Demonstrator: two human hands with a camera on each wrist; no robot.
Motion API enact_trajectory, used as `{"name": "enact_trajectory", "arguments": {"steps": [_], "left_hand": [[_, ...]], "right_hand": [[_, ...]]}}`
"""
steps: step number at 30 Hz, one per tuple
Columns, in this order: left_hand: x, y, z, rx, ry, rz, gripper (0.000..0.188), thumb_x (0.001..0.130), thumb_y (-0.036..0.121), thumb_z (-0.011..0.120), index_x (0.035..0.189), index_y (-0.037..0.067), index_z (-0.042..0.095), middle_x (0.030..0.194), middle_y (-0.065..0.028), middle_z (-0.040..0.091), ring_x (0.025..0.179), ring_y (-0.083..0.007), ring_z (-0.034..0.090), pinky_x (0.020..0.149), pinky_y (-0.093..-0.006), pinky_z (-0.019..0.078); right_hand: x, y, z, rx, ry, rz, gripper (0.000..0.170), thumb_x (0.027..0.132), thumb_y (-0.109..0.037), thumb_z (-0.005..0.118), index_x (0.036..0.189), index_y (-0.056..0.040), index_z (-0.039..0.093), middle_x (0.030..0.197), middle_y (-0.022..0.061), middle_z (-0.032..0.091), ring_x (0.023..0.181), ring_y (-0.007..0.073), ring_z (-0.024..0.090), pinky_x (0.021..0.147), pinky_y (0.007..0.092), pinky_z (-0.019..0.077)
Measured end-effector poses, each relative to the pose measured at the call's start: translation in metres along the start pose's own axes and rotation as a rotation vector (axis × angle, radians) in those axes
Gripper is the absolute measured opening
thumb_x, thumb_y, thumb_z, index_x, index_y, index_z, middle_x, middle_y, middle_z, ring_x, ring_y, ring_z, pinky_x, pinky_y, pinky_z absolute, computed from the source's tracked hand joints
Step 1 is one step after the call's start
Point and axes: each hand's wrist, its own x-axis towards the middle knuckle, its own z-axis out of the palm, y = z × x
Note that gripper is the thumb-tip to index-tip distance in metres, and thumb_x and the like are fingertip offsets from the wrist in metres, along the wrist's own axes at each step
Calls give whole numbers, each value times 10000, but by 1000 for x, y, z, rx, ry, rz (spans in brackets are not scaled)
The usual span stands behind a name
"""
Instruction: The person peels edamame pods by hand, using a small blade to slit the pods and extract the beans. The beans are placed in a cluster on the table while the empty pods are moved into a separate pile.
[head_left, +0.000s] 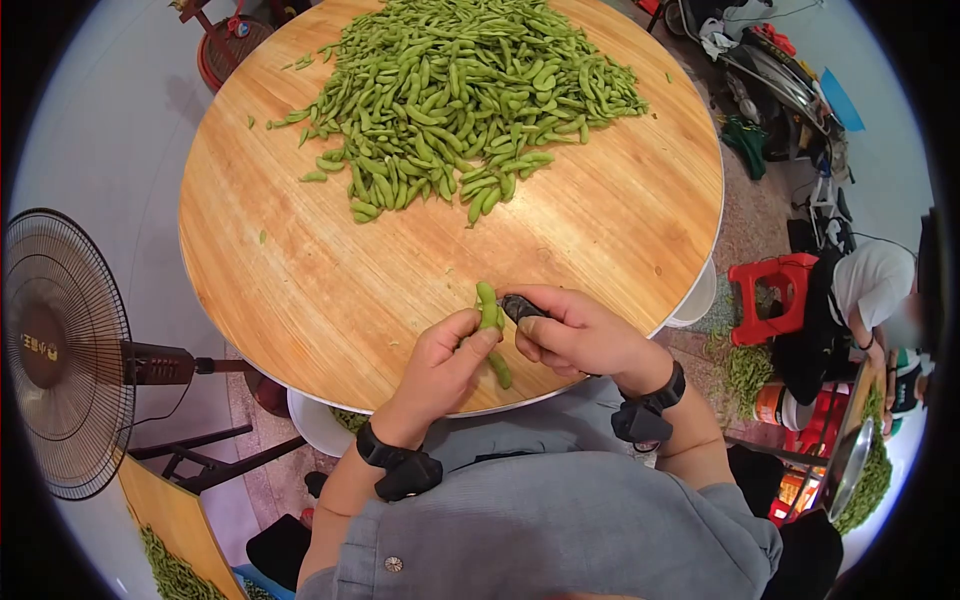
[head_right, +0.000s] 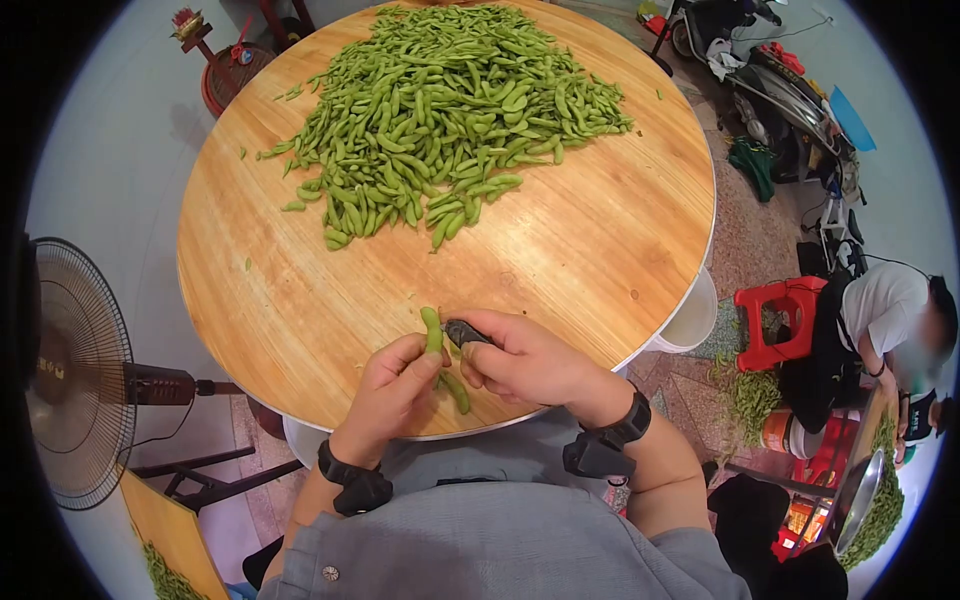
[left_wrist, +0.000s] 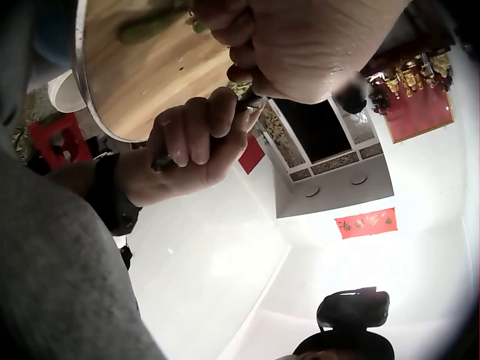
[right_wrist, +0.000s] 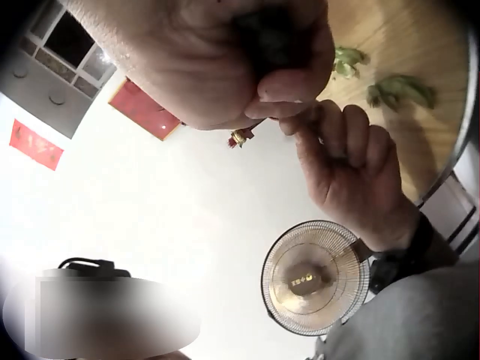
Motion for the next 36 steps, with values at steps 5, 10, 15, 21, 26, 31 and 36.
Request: {"name": "enact_trajectory", "arguments": {"steps": [5,10,15,21,26,31,36], "left_hand": [[4,-5,-7,1007,75,488,147,862,124,544,828,-10,493,641,-59,446,618,-114,466,534,-298,385],[5,-8,-8,833,22,422,166,888,134,511,804,-9,503,626,18,416,575,-108,459,500,-273,367],[-2,2,-10,-240,-99,-258,202,916,189,497,814,15,512,593,32,366,477,-50,334,417,-203,259],[0,-13,-12,-567,-213,-214,277,933,279,445,876,13,492,572,43,268,483,-51,249,402,-182,196],[-1,-16,-7,-565,-243,-253,275,932,285,464,850,28,518,586,40,342,483,-42,273,409,-178,207],[4,-19,0,192,20,126,281,900,278,532,772,27,542,621,31,436,508,-34,347,416,-171,241],[0,-6,-7,-31,14,-152,296,908,287,516,772,26,542,611,29,448,479,-36,344,401,-175,235]], "right_hand": [[17,40,-1,-521,205,-469,413,881,-41,369,1292,-63,386,666,-14,482,474,32,383,420,181,321],[7,14,2,273,1,118,467,867,-32,340,1324,-127,351,647,-34,395,449,25,302,395,178,270],[1,18,4,743,-108,182,420,890,-63,344,1301,-147,368,637,-47,355,433,10,249,365,173,201],[2,5,3,477,22,176,181,929,-153,399,1076,-82,476,623,-50,362,431,5,258,359,173,195],[19,2,3,257,117,85,123,913,-192,483,872,-77,474,601,-55,372,448,10,296,378,173,219],[24,6,6,186,12,67,137,900,-181,520,838,-72,464,596,-43,405,454,28,335,391,191,252],[23,6,4,192,-23,7,140,907,-175,508,831,-66,463,590,-37,408,448,34,336,393,195,255]]}}
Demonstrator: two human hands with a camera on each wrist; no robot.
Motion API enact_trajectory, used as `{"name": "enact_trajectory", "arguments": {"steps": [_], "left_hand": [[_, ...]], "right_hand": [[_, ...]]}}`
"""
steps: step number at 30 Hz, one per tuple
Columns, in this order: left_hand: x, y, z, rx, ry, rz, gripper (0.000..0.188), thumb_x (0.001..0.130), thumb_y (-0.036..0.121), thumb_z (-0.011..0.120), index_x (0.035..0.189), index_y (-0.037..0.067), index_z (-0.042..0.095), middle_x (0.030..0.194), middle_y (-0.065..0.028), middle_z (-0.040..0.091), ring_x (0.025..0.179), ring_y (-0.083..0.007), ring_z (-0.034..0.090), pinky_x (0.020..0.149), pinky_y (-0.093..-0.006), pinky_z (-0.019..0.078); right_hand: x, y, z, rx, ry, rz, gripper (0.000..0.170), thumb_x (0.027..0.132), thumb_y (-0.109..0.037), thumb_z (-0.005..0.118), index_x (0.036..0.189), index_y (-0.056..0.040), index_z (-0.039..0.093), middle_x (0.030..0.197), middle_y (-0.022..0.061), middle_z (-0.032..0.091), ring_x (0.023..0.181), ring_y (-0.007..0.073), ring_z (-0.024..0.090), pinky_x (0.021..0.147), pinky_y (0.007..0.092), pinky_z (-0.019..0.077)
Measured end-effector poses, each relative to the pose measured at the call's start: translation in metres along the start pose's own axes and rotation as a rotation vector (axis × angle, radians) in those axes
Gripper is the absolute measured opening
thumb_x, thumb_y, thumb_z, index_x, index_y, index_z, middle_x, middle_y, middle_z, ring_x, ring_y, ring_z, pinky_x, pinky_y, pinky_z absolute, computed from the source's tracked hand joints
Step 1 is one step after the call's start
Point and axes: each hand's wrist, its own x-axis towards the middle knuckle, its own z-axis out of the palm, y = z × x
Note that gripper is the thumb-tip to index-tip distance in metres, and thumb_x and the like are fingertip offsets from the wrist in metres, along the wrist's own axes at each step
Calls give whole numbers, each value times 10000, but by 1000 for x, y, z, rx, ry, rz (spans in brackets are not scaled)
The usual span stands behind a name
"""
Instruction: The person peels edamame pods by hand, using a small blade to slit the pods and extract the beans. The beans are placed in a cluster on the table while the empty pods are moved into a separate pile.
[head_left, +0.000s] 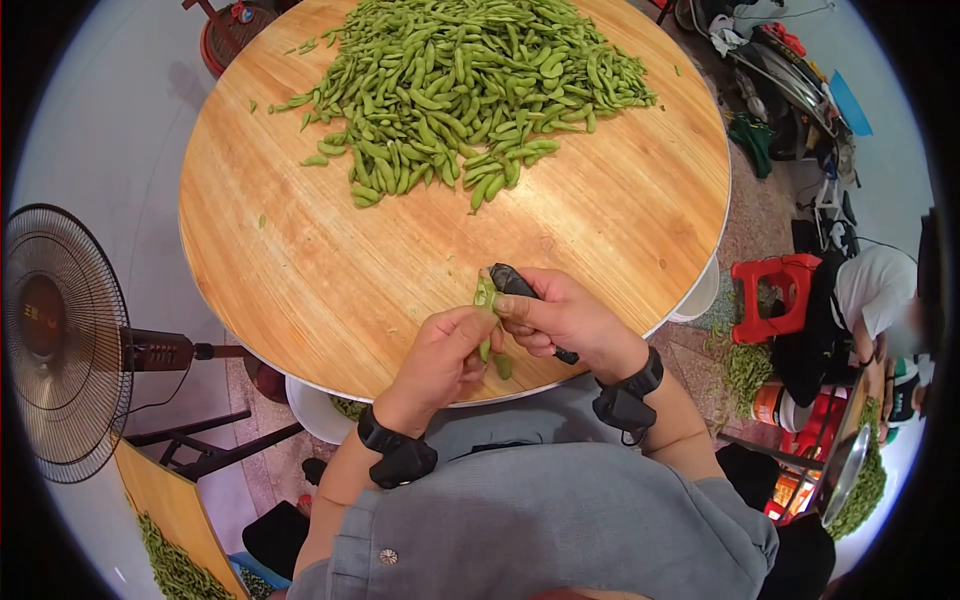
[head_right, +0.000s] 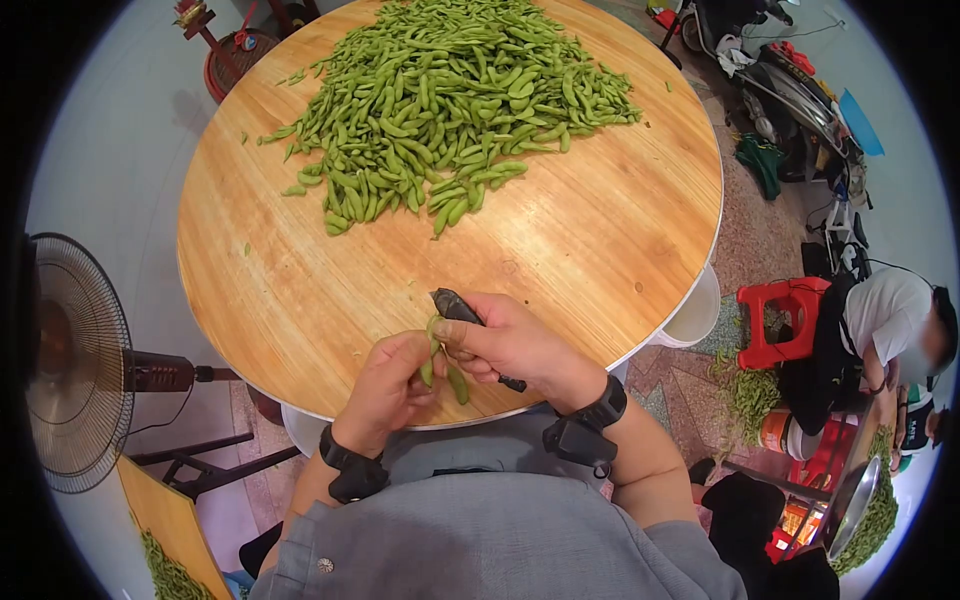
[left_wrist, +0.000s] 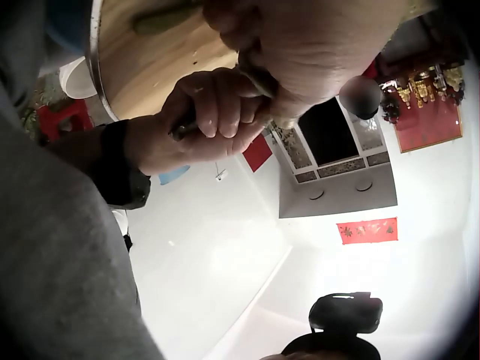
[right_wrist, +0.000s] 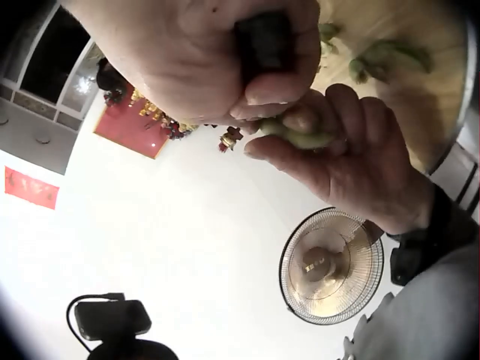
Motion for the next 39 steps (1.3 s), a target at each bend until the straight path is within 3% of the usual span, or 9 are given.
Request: {"name": "enact_trajectory", "arguments": {"steps": [2,5,9,11,14,24,32,34,39], "left_hand": [[4,-7,-3,-476,-189,-89,302,923,298,485,796,28,534,609,29,454,459,-30,324,390,-179,222],[9,-15,-6,-648,-323,-152,303,934,303,458,817,32,527,618,22,461,456,-29,310,388,-183,213],[7,2,11,-237,-48,-94,287,931,294,468,831,33,532,629,22,466,464,-31,334,393,-181,234],[11,3,21,-46,152,102,267,927,285,480,849,39,549,643,20,485,471,-29,362,402,-170,257],[14,2,18,67,173,159,246,923,284,492,872,55,568,654,22,505,476,-24,381,413,-163,276],[19,-2,8,-171,152,116,243,946,277,439,851,71,527,607,33,446,464,-26,345,411,-170,261],[19,-2,7,-300,149,116,125,941,153,404,978,56,472,755,-14,477,505,-27,350,428,-173,269],[16,2,6,-277,176,146,116,931,132,402,987,55,467,760,-15,481,507,-24,350,428,-172,267],[15,4,5,-274,217,143,119,908,107,409,1000,56,462,770,-18,487,509,-16,344,424,-170,259]], "right_hand": [[-1,2,-3,6,-9,-15,141,909,-173,505,829,-65,462,590,-36,409,446,34,337,394,194,254],[2,5,-10,124,-73,8,140,910,-168,499,822,-66,460,594,-29,427,445,35,345,391,196,259],[1,-1,-3,23,79,51,131,897,-154,499,811,-64,458,591,-29,420,443,42,357,389,198,275],[4,0,3,-76,139,48,125,890,-147,499,806,-65,456,592,-32,414,442,45,359,389,199,279],[12,6,1,-97,129,-6,105,877,-127,495,799,-69,456,596,-31,405,447,47,366,390,199,286],[22,2,-2,93,118,1,72,870,-111,458,813,-68,471,609,-25,413,461,35,354,393,183,281],[30,4,-10,244,221,-14,112,868,-142,501,795,-57,488,572,-33,414,436,37,349,377,186,272],[25,5,-2,-207,343,-94,171,858,-183,575,780,-47,505,545,-31,432,414,44,370,370,195,286],[21,16,-4,-286,352,-146,184,844,-188,620,798,-33,533,543,-24,467,414,44,403,375,199,307]]}}
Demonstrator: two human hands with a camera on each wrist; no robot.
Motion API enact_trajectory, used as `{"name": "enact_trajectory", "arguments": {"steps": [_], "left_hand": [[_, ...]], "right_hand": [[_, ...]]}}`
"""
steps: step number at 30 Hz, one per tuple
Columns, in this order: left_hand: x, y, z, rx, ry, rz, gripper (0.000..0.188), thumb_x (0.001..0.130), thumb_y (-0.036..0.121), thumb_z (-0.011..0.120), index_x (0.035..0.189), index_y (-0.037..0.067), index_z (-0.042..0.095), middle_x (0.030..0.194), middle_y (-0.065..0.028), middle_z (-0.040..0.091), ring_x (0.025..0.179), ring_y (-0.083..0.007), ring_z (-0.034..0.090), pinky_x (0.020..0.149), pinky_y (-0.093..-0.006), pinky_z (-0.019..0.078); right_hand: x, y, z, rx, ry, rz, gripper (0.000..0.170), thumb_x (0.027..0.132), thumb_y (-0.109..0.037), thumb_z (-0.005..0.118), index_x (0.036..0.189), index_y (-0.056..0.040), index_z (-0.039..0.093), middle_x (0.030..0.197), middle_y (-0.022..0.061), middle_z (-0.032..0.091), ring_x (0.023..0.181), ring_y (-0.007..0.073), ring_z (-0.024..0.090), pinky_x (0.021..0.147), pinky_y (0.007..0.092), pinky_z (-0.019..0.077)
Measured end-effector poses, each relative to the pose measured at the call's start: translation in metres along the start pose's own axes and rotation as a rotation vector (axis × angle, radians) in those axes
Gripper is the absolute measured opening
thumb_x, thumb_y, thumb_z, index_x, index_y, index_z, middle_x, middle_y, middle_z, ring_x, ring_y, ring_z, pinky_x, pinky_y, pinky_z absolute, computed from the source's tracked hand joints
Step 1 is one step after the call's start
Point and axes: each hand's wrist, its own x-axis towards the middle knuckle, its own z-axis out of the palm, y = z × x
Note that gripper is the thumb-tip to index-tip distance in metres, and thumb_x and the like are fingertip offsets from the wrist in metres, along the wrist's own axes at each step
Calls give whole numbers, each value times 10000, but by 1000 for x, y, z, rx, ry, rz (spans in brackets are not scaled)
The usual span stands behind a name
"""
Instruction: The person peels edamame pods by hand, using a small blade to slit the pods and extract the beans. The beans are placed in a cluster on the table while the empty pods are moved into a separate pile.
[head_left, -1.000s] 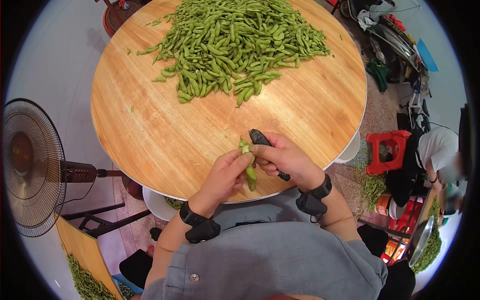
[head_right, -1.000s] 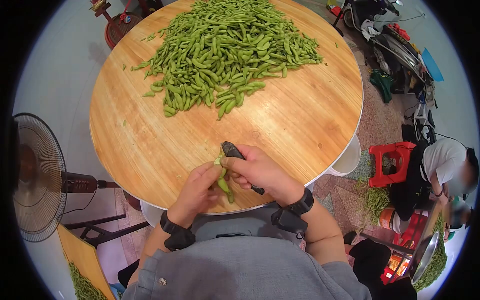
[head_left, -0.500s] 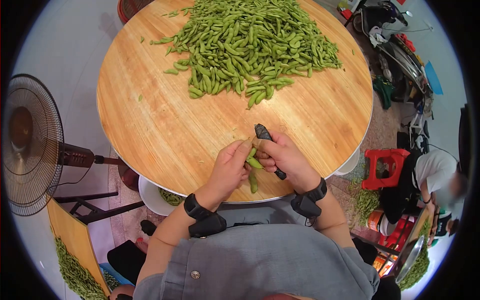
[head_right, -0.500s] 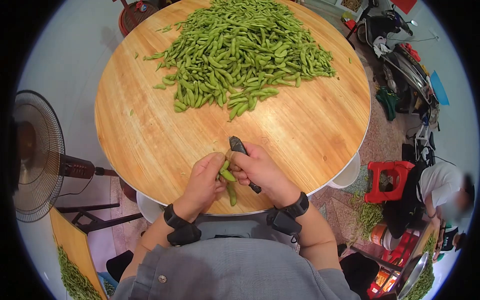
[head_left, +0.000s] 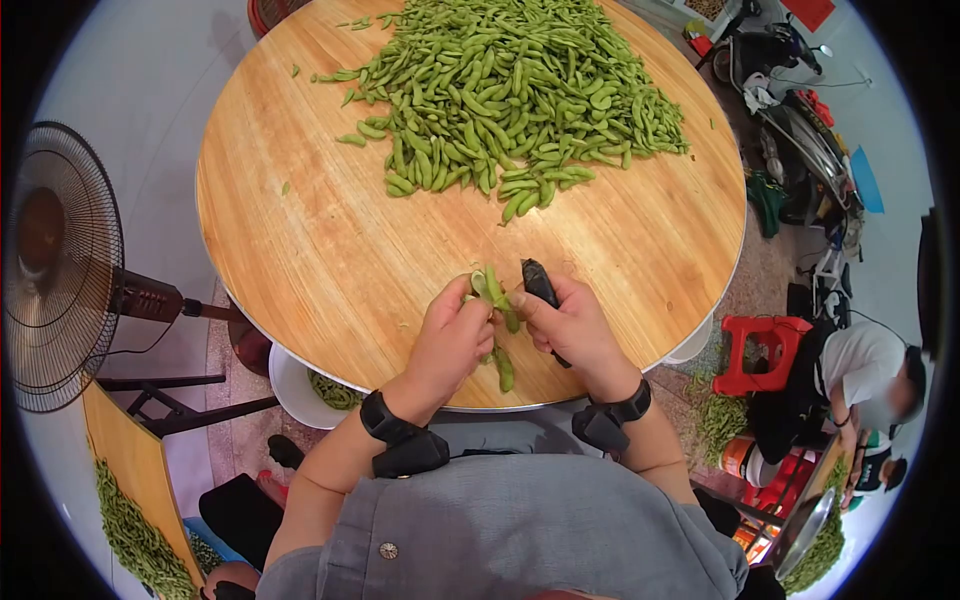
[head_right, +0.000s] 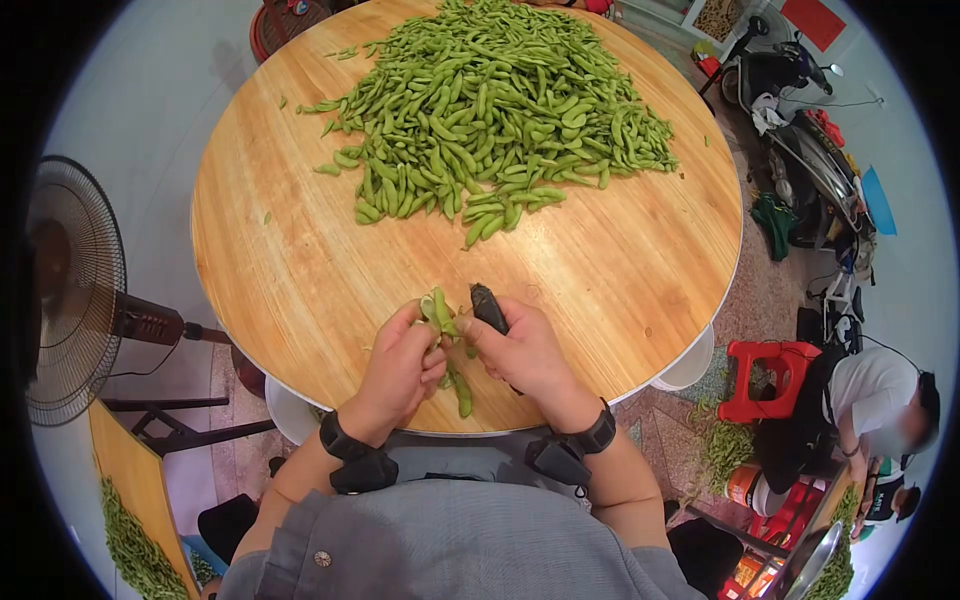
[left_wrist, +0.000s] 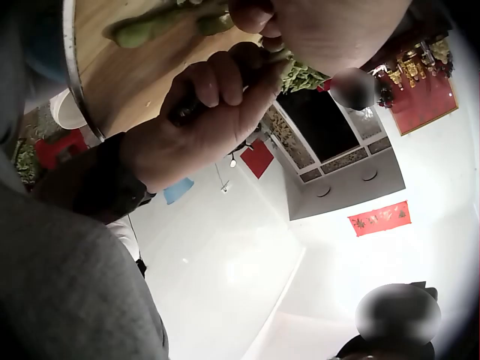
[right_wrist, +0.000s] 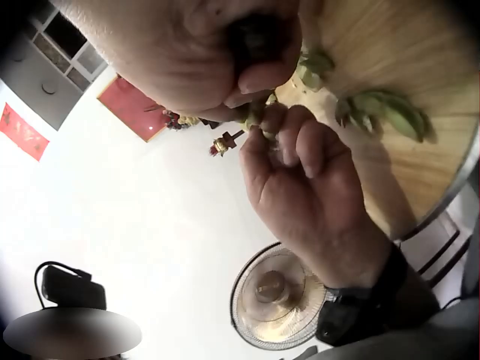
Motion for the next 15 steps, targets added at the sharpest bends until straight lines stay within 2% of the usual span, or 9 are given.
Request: {"name": "enact_trajectory", "arguments": {"steps": [2,5,6,8,11,13,15], "left_hand": [[0,0,-1,-89,11,-35,121,912,134,435,994,69,495,761,-6,494,476,-20,307,408,-153,239],[-1,-2,-3,-39,-38,-91,105,916,161,447,951,80,503,722,-12,496,464,-21,309,389,-154,227],[-1,-2,-3,-40,-39,-91,105,916,161,447,951,80,503,722,-12,496,464,-21,309,389,-154,227],[-3,-2,1,-14,-13,-62,129,914,188,461,856,79,499,638,18,444,469,-29,321,401,-179,236],[-2,-8,3,-33,15,-32,151,920,197,451,839,77,493,617,15,439,450,-46,320,392,-188,235],[-2,-8,3,-124,6,-79,157,921,199,448,834,75,489,608,16,433,445,-52,318,388,-193,234],[-2,-8,1,-214,-4,-123,163,921,200,444,829,73,486,598,17,428,440,-57,316,385,-197,233]], "right_hand": [[-1,0,0,43,17,-33,169,846,-176,617,814,-28,541,549,-23,474,421,42,410,377,198,310],[-3,-1,0,37,35,-69,161,845,-168,619,818,-27,546,545,-26,466,419,42,404,378,200,310],[-4,-2,2,32,27,-55,155,849,-164,614,822,-27,547,544,-28,462,419,41,403,379,198,310],[-6,-2,3,23,17,-42,149,853,-160,608,825,-26,549,543,-30,459,420,41,403,379,196,309],[-7,4,4,90,-24,66,139,860,-154,599,831,-27,548,538,-33,454,418,40,394,378,196,305],[-9,8,6,140,-20,-47,136,864,-154,592,831,-30,548,552,-34,460,424,38,389,380,197,303],[-10,8,6,174,-28,-66,131,864,-150,592,832,-31,548,564,-34,467,430,35,388,384,194,301]]}}
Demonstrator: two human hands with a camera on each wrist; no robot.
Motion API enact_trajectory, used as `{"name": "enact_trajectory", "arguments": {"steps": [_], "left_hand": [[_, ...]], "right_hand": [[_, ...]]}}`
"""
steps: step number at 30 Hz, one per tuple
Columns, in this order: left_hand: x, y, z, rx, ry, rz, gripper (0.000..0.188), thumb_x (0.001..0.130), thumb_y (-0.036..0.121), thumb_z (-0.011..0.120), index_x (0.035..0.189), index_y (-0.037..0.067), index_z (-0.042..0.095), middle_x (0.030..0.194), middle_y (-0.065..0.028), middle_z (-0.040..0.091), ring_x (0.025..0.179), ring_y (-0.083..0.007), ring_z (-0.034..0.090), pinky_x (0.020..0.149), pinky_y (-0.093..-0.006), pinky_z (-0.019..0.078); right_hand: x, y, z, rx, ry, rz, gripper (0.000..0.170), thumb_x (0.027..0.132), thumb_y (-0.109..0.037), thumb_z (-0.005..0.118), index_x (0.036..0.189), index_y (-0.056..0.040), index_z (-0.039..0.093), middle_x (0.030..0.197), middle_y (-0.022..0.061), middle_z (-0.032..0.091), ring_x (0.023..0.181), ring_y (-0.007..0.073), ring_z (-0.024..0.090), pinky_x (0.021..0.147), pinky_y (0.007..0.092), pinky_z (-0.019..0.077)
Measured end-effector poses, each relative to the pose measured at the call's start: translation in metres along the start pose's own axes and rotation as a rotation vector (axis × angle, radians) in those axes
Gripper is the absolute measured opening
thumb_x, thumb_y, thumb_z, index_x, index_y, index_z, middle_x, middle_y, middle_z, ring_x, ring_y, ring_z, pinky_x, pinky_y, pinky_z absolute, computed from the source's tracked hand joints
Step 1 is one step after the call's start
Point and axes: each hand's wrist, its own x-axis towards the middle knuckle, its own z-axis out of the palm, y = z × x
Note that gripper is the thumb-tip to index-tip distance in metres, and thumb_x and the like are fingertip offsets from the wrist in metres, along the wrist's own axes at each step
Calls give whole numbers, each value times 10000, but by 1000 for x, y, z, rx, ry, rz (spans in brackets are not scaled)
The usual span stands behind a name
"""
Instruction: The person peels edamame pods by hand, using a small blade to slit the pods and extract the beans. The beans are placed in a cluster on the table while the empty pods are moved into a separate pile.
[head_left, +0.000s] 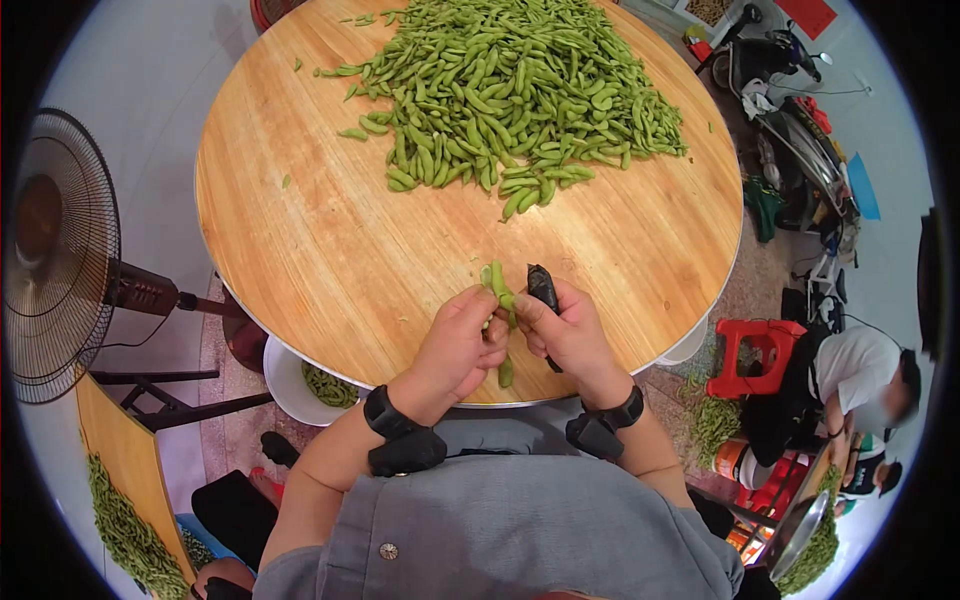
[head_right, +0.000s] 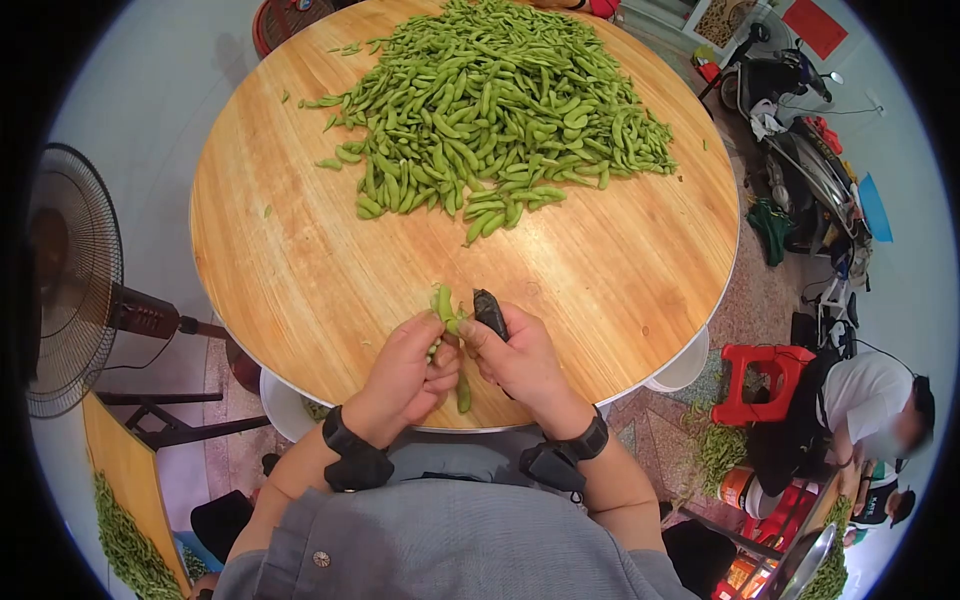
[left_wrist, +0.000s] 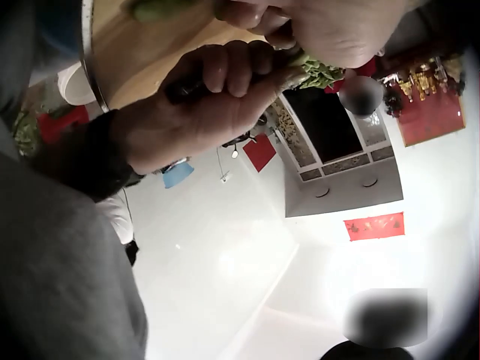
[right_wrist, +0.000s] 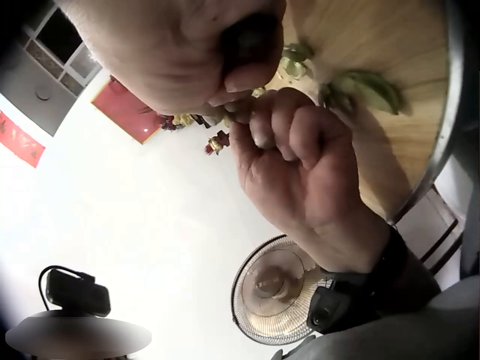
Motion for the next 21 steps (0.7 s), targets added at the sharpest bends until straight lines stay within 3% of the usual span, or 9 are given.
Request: {"name": "enact_trajectory", "arguments": {"steps": [6,8,10,11,13,14,16,17,21], "left_hand": [[-1,-2,-6,-232,-161,-225,170,915,210,452,838,65,492,576,18,401,417,-54,284,359,-206,203],[-7,4,1,-3,-9,-216,198,918,227,445,837,62,517,579,15,410,410,-48,279,355,-196,192],[-8,5,-1,82,13,-171,222,922,242,443,829,59,527,584,13,419,408,-44,278,355,-191,192],[-8,6,-1,166,34,-124,246,925,258,441,822,57,538,589,11,428,405,-40,276,355,-187,191],[-9,10,-4,181,15,-150,263,927,271,445,817,54,543,594,8,436,410,-38,283,353,-188,195],[-9,12,-5,195,-4,-178,280,928,285,450,812,50,548,599,4,444,415,-36,291,351,-188,199],[-12,16,-3,246,-18,-168,293,932,295,443,824,43,547,600,2,443,418,-41,296,353,-191,210],[-13,16,-1,293,-24,-156,306,936,304,437,836,36,546,601,0,442,422,-46,301,355,-193,222],[-14,7,1,372,-44,-59,301,944,281,424,849,26,552,605,1,449,449,-57,354,388,-197,284]], "right_hand": [[-3,5,0,-123,-10,-125,126,854,-134,599,879,-16,560,610,-26,498,514,65,460,463,217,381],[-5,6,-1,-191,3,-197,141,844,-129,610,897,-7,563,619,-9,511,549,81,486,498,235,411],[-9,4,-2,-596,29,-361,158,811,-100,620,917,3,564,667,73,552,607,165,546,568,291,447],[-10,2,0,-595,29,-362,158,811,-100,620,917,3,564,667,73,552,607,165,546,568,291,447],[-14,-1,3,-857,50,-632,109,789,-36,616,871,-9,549,684,82,557,607,210,566,549,301,439],[-16,-3,2,-859,59,-635,109,789,-36,616,871,-9,549,684,82,557,607,210,566,549,301,439],[-19,-7,0,-949,-21,-627,168,776,-65,603,919,-5,540,741,160,548,659,338,559,566,374,441],[-20,-9,2,-963,-1,-637,123,771,-27,606,874,-4,544,708,139,545,658,308,565,571,335,443],[-19,-12,3,-1038,5,-579,124,774,-48,611,854,-2,528,710,156,549,662,321,566,569,355,443]]}}
